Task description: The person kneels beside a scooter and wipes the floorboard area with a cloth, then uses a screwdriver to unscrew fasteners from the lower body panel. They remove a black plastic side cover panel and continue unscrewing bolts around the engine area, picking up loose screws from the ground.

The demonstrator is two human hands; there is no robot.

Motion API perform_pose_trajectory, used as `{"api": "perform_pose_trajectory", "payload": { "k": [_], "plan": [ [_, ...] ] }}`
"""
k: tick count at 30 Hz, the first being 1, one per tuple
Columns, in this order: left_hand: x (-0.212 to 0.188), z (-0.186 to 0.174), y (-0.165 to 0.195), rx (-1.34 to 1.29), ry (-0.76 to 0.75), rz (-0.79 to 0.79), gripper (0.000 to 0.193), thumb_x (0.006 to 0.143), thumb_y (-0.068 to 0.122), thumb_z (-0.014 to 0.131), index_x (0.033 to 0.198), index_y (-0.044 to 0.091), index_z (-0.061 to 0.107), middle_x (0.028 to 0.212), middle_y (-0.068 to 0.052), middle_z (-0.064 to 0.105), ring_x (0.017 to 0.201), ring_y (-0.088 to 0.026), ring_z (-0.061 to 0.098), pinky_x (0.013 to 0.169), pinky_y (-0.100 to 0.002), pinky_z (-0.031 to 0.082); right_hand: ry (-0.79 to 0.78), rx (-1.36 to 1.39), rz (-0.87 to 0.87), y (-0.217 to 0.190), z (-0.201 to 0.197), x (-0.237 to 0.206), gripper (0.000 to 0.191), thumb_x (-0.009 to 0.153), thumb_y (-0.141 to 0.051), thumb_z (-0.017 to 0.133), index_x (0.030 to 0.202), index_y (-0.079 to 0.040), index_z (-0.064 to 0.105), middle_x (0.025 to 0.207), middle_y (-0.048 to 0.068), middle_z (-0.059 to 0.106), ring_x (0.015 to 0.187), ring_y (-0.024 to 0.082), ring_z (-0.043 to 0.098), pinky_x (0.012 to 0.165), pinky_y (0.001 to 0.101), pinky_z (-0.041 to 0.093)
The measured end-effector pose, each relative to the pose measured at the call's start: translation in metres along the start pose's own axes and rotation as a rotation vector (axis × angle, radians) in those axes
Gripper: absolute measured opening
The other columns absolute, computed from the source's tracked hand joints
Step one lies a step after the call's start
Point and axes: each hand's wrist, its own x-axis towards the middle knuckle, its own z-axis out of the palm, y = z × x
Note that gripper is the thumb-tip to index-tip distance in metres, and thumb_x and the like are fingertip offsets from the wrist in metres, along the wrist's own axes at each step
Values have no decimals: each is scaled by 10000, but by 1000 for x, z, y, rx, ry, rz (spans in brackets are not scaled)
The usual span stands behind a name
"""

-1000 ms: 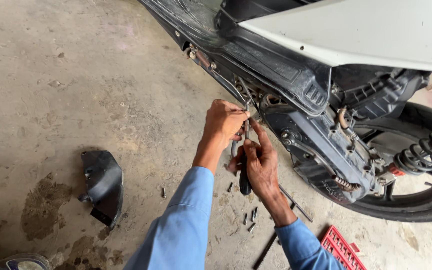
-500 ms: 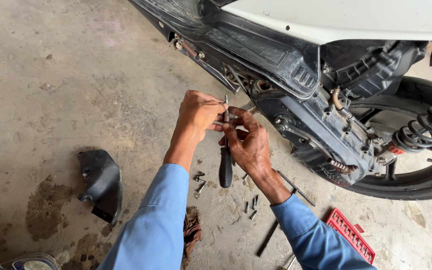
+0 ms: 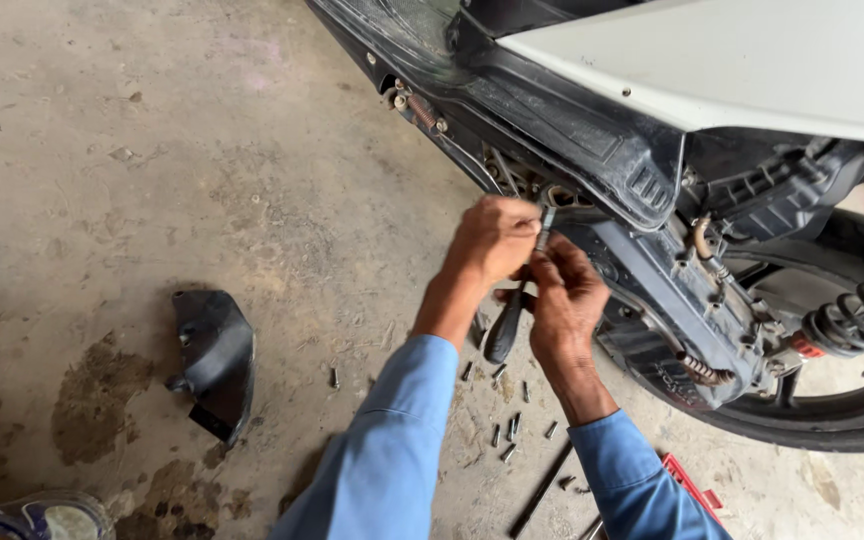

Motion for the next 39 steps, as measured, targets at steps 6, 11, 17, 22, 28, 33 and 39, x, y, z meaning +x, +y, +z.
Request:
{"api": "perform_pose_trajectory", "payload": {
  "k": [6,11,17,22,28,33,39],
  "plan": [
    [28,43,-12,182,-22,190,355,994,223,509,1291,81,641,1172,-248,690,1128,-445,630,990,-516,511,26,10,-45,-10,-28,23,250,981,-60,617,1215,10,675,1005,74,704,834,167,717,625,387,661],
    [31,64,-14,165,-1,276,426,1017,302,489,1346,46,580,1380,-244,570,1262,-441,512,1069,-511,434,127,-116,-69,-14,-32,39,260,968,-50,653,1211,20,715,1014,69,736,856,122,692,627,292,545],
    [35,70,-7,489,-4,363,423,1058,338,412,1332,87,613,1411,-116,601,1367,-288,507,1284,-498,187,137,-97,-44,-17,-42,47,235,951,-22,664,1162,55,735,963,120,746,781,141,667,615,293,547],
    [36,62,-16,394,75,586,428,1096,301,348,1377,129,621,1444,-122,586,1406,-311,459,1299,-525,121,211,-220,3,-18,-46,56,203,917,12,699,1103,83,737,948,168,761,756,171,678,631,299,533],
    [42,57,-19,378,-80,488,420,1099,322,327,1382,198,611,1447,-50,602,1446,-299,454,1344,-495,147,103,9,-51,-14,-34,66,193,915,58,629,1065,84,748,970,143,749,823,155,662,718,302,552],
    [43,47,-8,-1,-203,147,445,1043,403,381,1374,217,612,1508,-44,504,1471,-343,322,1188,-501,302,123,50,-84,-22,-24,64,124,918,61,639,1014,39,713,914,110,705,794,156,642,701,333,562],
    [44,33,2,-325,-376,-224,514,988,447,430,1426,206,547,1447,-77,597,1199,-318,680,976,-493,564,88,195,-6,-40,-6,53,96,914,35,626,1000,41,669,891,131,687,718,238,692,597,442,644]
  ]
}}
